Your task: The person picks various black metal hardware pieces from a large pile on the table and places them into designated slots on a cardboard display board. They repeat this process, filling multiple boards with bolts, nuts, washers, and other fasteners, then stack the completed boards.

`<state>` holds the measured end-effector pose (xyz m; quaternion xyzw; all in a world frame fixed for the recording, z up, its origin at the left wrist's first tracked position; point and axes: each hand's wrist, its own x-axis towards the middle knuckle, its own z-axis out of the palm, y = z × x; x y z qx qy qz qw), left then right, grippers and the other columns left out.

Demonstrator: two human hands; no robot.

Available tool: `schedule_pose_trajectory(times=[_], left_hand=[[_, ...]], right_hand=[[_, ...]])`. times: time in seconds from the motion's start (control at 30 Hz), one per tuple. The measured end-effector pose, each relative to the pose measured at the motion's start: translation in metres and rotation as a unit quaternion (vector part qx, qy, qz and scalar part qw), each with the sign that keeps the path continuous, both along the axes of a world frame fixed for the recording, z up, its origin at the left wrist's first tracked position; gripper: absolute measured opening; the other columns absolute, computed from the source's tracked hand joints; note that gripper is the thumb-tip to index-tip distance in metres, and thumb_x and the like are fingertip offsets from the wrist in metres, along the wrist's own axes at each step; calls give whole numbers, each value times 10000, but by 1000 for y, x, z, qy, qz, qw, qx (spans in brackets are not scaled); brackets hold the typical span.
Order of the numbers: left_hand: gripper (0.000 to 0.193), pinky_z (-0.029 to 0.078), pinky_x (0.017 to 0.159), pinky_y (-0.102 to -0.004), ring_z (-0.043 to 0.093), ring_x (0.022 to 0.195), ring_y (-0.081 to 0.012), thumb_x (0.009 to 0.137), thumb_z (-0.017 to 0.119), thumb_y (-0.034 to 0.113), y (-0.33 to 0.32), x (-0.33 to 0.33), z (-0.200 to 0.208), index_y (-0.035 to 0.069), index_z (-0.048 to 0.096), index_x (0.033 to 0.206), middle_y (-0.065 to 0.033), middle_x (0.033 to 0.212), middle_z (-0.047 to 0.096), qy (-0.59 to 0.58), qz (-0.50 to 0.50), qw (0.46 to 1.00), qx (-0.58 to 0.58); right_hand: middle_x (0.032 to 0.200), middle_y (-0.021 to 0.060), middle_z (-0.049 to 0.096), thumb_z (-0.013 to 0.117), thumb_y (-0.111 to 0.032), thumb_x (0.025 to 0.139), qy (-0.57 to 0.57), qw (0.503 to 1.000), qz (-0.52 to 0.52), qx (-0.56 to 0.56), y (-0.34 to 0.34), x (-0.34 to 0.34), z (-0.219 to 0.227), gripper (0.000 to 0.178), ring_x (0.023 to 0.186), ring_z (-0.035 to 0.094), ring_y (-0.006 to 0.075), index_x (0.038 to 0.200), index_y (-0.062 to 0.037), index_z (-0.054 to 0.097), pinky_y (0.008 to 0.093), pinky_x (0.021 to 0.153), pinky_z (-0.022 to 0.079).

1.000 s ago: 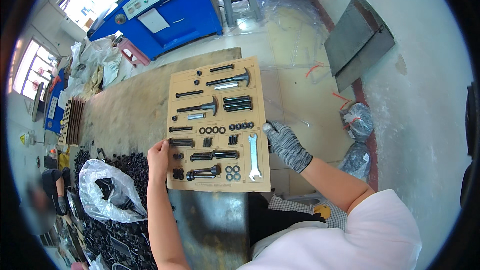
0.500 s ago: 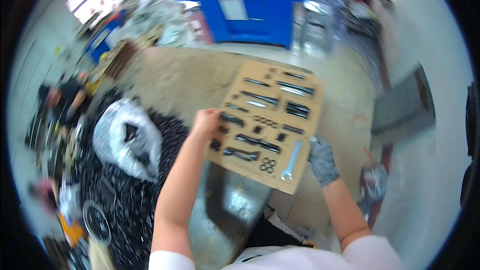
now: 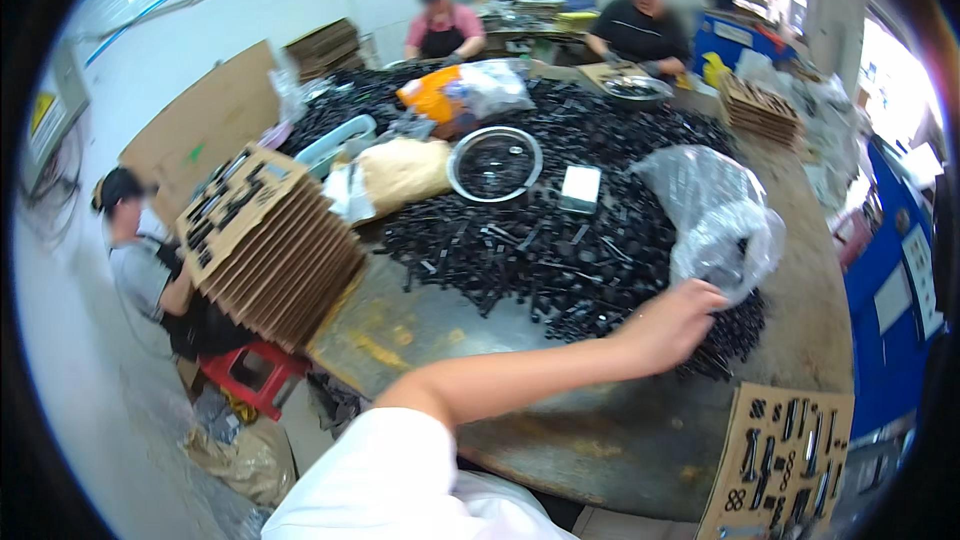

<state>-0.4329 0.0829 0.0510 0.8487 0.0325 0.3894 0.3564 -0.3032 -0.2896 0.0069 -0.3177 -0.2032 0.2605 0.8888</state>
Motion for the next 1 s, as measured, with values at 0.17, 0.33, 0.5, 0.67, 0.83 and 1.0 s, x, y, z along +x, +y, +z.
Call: schedule_pose_trajectory(times=[0.17,0.33,0.5,0.67,0.83,1.0], left_hand=[[286,449,957,-334,567,1072,-223,924,574,85,37,-268,60,29,597,1204,-91,1175,602,-21,374,927,1],[288,458,922,-282,587,1010,-125,964,549,145,16,-531,90,34,603,1224,-45,1155,637,-194,635,744,-75],[359,508,815,-288,580,953,-135,984,548,241,18,-697,54,49,541,1288,-38,1096,584,-218,654,662,-294],[372,512,708,-239,575,866,-75,986,563,309,64,-709,50,45,539,1247,-4,1005,576,-245,600,695,-311],[293,468,501,-163,569,610,-43,980,576,301,92,-713,58,45,597,1121,23,832,573,-228,560,719,-343],[239,475,501,-151,600,628,-43,957,609,253,105,-730,67,30,619,1041,23,769,587,-185,531,743,-363]], right_hand=[[1069,110,641,551,-224,968,-284,915,-61,-280,165,-66,18,279,855,616,173,1168,-40,612,303,710,515],[1069,104,673,574,-188,958,-418,857,187,-236,314,-173,29,254,947,663,185,1123,-8,643,305,838,520],[1006,166,690,565,-198,936,-643,728,210,-112,484,-336,122,249,918,671,286,1093,-23,649,347,831,524],[989,201,691,534,-258,920,-721,671,171,-37,625,-458,177,310,946,663,340,1056,-11,663,411,868,507],[916,180,708,561,-206,860,-938,329,92,-64,714,-534,178,246,844,688,321,958,-29,699,385,770,531],[731,124,699,737,-140,681,-997,66,-38,17,742,-554,174,82,713,711,278,714,-79,693,366,613,561]])
